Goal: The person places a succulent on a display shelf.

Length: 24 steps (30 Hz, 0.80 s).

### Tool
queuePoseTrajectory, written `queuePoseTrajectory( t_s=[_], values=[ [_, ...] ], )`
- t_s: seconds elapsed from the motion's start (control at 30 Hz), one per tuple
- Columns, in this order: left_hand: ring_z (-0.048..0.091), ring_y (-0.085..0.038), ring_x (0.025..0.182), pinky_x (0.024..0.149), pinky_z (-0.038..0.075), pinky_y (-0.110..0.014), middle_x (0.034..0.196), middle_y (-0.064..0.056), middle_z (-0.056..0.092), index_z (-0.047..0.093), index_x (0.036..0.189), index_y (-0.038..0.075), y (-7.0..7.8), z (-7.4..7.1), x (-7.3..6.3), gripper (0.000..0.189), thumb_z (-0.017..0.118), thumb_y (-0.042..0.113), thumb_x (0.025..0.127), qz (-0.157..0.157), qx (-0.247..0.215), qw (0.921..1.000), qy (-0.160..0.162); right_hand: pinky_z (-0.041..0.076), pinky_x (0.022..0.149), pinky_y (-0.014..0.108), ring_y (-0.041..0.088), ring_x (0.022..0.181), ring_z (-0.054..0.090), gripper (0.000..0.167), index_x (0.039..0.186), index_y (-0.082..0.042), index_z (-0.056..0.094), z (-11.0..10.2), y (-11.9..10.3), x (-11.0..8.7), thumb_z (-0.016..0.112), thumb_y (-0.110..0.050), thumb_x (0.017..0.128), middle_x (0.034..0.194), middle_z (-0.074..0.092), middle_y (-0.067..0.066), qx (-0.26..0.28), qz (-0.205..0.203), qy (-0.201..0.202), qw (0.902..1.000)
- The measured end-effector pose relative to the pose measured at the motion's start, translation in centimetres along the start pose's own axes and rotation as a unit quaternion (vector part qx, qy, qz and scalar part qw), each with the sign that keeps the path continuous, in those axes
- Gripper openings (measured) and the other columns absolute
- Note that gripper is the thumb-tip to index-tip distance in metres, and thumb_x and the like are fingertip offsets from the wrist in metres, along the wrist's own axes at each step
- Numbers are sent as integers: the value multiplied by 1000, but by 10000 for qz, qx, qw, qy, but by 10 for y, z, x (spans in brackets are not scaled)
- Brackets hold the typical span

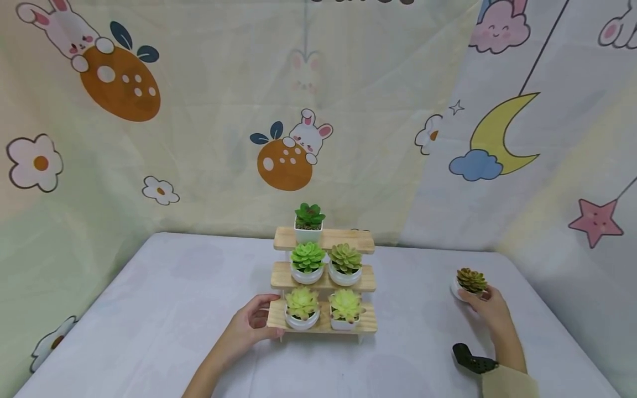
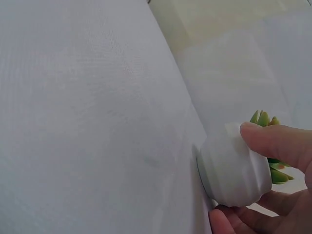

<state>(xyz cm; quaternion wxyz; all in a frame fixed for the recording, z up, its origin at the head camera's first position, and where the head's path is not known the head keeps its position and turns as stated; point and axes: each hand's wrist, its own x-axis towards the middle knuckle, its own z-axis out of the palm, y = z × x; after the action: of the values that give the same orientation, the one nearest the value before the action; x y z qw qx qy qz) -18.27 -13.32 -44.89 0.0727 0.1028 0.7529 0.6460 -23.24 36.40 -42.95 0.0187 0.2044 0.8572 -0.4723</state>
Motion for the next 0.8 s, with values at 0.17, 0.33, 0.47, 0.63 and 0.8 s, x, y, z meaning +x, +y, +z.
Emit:
queuePoseTrajectory(
  t_s=[0.17,0.33,0.47,0.63,0.8],
  values=[
    [59,-22,95,80,48,-26,112,-17,59,48,128,5,1,1,0,64,77,11,71,-5,45,10000,17,21,108,57,50,133,17,97,142,14,-2,3,2,1,54,-45,89,143,12,40,-149,108,225,9996],
    [59,-21,95,80,48,-26,113,-17,59,48,128,5,2,1,0,64,77,11,71,17,27,10000,14,25,105,58,50,130,21,97,142,14,0,5,0,0,55,-45,88,142,15,40,-236,125,390,9989],
    [58,-21,96,80,48,-26,113,-17,59,48,128,5,2,1,-1,64,77,11,72,26,50,10000,25,25,104,58,51,130,22,97,142,14,0,5,-1,-1,56,-44,88,141,16,41,-322,116,396,9986],
    [58,-22,96,81,48,-27,112,-16,59,49,128,6,2,1,-1,64,78,11,71,-10,111,9999,58,26,104,58,51,129,22,97,142,14,0,5,-2,-4,57,-44,88,141,17,41,-366,109,372,9986],
    [57,-21,97,80,48,-27,111,-15,59,49,128,7,3,1,-1,64,78,11,71,-40,146,9998,86,27,104,57,50,128,24,100,141,15,4,5,-2,-4,61,-45,85,139,20,40,-395,151,496,9979]
  ],
)
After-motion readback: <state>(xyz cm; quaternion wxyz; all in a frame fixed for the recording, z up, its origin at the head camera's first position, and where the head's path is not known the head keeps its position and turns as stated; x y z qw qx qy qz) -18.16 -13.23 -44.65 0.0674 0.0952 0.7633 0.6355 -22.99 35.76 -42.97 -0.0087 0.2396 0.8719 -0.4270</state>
